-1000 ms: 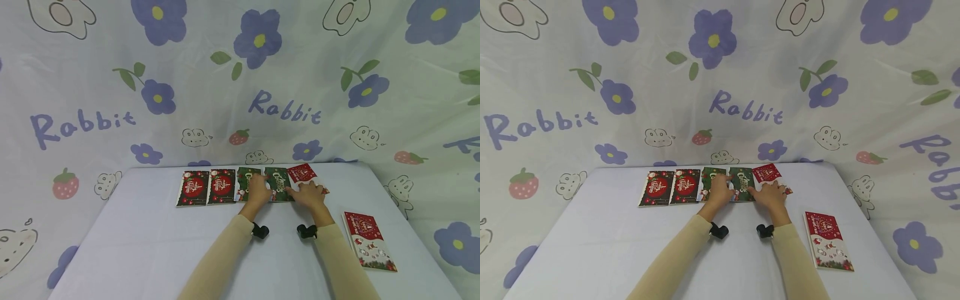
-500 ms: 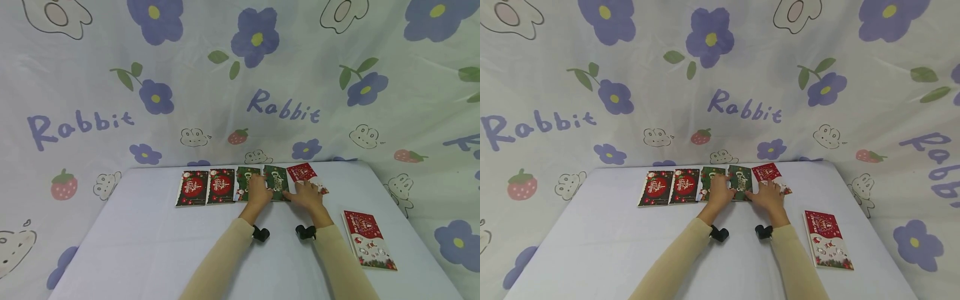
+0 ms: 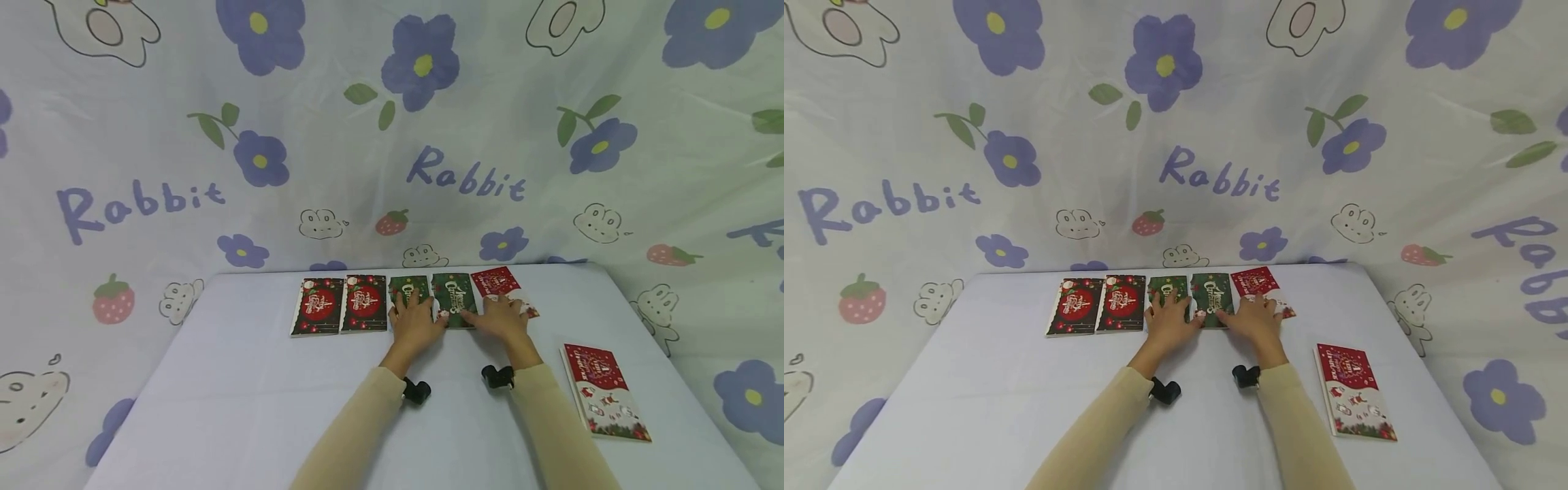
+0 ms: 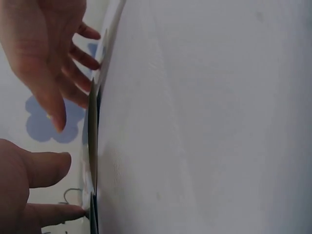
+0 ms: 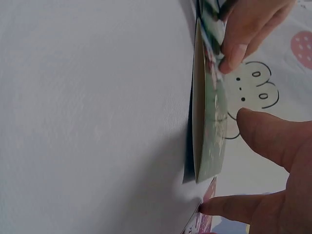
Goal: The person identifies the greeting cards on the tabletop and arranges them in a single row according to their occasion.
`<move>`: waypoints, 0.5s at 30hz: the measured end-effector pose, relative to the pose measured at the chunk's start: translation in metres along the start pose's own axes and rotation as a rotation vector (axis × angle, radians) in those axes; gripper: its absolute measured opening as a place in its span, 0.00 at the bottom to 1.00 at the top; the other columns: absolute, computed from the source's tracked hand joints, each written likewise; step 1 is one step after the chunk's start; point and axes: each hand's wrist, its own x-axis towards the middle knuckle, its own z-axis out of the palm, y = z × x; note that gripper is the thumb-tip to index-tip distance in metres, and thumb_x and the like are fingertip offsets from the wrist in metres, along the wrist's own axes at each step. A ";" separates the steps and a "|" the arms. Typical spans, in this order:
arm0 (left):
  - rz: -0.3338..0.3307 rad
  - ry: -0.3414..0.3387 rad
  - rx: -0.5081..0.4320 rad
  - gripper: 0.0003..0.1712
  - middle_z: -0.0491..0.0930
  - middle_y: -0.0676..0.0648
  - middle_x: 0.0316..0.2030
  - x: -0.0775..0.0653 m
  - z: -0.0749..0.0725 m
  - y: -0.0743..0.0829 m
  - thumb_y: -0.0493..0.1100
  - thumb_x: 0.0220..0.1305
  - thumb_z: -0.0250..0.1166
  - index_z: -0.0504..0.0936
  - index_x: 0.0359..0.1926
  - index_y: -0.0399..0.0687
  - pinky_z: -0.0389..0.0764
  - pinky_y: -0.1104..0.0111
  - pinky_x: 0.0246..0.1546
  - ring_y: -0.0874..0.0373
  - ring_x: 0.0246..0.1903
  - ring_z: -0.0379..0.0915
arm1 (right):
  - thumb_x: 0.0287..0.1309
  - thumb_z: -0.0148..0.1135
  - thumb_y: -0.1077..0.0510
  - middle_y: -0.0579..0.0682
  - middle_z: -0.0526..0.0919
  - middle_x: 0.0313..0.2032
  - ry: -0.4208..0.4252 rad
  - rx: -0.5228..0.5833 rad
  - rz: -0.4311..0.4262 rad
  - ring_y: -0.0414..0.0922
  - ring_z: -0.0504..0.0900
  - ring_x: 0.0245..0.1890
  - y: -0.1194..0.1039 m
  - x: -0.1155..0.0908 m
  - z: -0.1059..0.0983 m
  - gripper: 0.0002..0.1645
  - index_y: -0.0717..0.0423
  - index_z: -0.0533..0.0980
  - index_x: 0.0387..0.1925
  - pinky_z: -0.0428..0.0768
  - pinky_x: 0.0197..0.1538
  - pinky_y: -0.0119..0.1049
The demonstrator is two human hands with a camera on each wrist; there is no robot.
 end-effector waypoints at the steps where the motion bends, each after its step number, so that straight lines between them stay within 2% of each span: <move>1: -0.002 -0.006 0.002 0.35 0.59 0.36 0.79 0.000 0.001 0.000 0.59 0.71 0.67 0.78 0.72 0.49 0.50 0.31 0.71 0.25 0.78 0.41 | 0.70 0.56 0.30 0.76 0.55 0.76 0.000 0.001 0.001 0.80 0.48 0.74 -0.001 0.000 0.000 0.53 0.70 0.64 0.75 0.47 0.70 0.80; 7: -0.009 -0.021 0.003 0.38 0.56 0.35 0.80 -0.001 0.004 0.003 0.60 0.70 0.67 0.76 0.73 0.47 0.48 0.31 0.71 0.25 0.78 0.38 | 0.68 0.55 0.28 0.75 0.57 0.75 0.015 -0.002 0.018 0.79 0.48 0.74 -0.004 -0.002 0.003 0.54 0.68 0.66 0.74 0.45 0.69 0.81; 15: 0.047 0.060 -0.032 0.34 0.59 0.36 0.79 -0.006 -0.002 0.002 0.58 0.70 0.68 0.79 0.70 0.46 0.48 0.31 0.71 0.26 0.78 0.40 | 0.69 0.56 0.30 0.77 0.53 0.76 -0.002 0.031 0.018 0.79 0.46 0.75 -0.007 -0.001 0.006 0.54 0.68 0.62 0.76 0.42 0.68 0.82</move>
